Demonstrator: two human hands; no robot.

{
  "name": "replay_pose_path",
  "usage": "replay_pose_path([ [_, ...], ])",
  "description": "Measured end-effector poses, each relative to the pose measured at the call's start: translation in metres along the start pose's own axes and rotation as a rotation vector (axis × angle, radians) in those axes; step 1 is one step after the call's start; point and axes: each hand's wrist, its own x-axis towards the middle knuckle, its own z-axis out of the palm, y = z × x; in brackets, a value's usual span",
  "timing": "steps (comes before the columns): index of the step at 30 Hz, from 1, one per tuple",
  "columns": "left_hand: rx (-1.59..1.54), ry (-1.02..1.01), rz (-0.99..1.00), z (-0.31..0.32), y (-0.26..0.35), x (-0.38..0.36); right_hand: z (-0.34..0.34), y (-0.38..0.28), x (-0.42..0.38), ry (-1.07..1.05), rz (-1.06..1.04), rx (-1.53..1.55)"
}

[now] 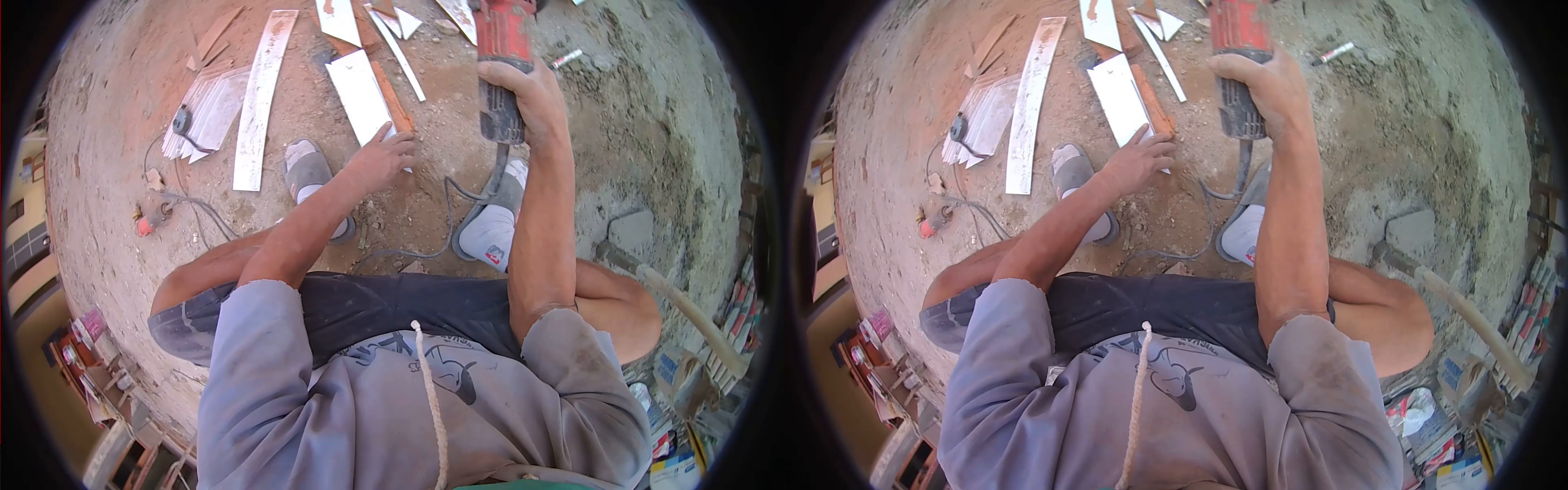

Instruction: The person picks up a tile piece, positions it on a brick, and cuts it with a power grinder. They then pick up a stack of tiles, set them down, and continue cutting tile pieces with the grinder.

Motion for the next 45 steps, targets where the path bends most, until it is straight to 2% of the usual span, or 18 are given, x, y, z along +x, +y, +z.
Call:
replay_pose_path([
  [2, 0.023, 0.058, -0.046, -0.013, 0.004, 0.000, -0.002, 0.009, 0.007, 0.007, -0.014, -0.007],
  [4, -0.083, 0.279, -0.206, -0.023, 0.004, -0.002, -0.001, 0.004, 0.009, 0.009, 0.002, -0.019],
  [5, -0.083, 0.279, -0.212, -0.026, -0.002, -0.003, -0.001, 0.003, 0.007, 0.021, 0.029, -0.037],
  [7, -0.226, 0.429, -0.605, -0.029, -0.030, -0.002, -0.001, 0.005, 0.008, 0.021, 0.036, -0.035],
  [8, -0.217, 0.593, -0.778, -0.015, -0.046, -0.002, 0.000, 0.006, 0.010, 0.028, 0.040, -0.029],
  [9, -0.210, 0.602, -0.779, -0.018, -0.048, -0.001, 0.001, 0.007, 0.011, 0.026, 0.029, -0.028],
  [11, -0.450, 0.397, -1.251, -0.022, -0.046, 0.006, 0.003, 0.007, 0.011, 0.002, 0.045, -0.038],
  [17, -0.578, 0.364, -1.298, -0.025, -0.021, 0.046, 0.012, 0.010, 0.014, 0.017, 0.056, 0.020],
  [19, -0.555, 0.262, -1.424, -0.029, -0.018, 0.055, 0.012, 0.012, 0.017, 0.011, 0.058, 0.040],
  [28, -0.471, 0.142, -1.571, -0.038, -0.032, 0.076, 0.013, 0.016, 0.014, 0.007, 0.041, 0.046],
  [40, -0.433, 0.100, -1.575, -0.040, -0.034, 0.081, 0.007, 0.028, 0.023, 0.025, 0.048, 0.086],
  [45, -0.430, 0.093, -1.570, -0.040, -0.035, 0.081, 0.008, 0.032, 0.025, 0.026, 0.030, 0.007],
])
